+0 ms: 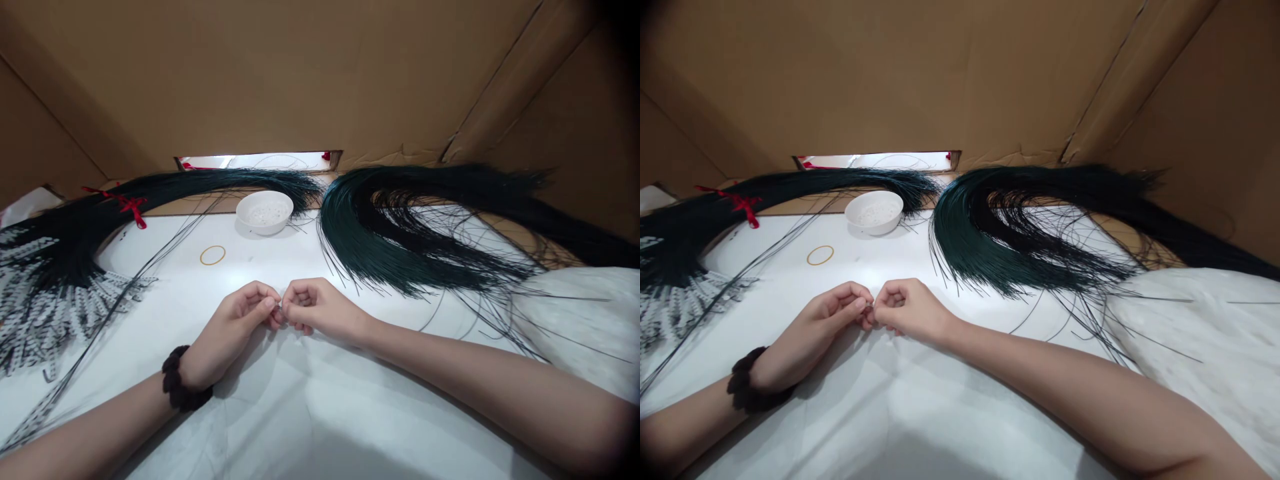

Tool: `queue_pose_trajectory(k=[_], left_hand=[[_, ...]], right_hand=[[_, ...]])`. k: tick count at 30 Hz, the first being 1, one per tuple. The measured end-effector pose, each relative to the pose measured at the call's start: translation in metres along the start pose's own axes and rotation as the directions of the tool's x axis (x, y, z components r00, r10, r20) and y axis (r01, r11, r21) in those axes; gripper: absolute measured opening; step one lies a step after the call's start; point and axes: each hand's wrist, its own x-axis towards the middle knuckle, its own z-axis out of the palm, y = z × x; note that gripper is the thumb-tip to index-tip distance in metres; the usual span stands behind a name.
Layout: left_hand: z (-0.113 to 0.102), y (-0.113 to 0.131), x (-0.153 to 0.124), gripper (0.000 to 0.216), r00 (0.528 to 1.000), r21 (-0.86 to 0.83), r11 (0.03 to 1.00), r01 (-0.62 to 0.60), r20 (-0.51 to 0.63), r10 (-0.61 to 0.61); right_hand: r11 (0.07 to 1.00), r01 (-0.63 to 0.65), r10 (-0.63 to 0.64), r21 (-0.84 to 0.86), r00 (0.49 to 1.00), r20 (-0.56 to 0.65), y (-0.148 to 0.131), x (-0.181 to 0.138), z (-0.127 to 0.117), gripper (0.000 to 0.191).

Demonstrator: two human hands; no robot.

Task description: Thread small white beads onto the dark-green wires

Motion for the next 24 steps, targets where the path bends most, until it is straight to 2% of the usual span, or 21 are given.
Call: queue_pose_trajectory(k=[24], left_hand=[[-0.0007, -0.0009, 0.0024, 0.014, 0.999, -0.041, 0.999, 0.032, -0.022, -0.033]], right_hand=[[0.999, -0.032, 0.032, 0.025, 0.999, -0.002, -0.0024, 0.0006, -0.0008, 0.005]])
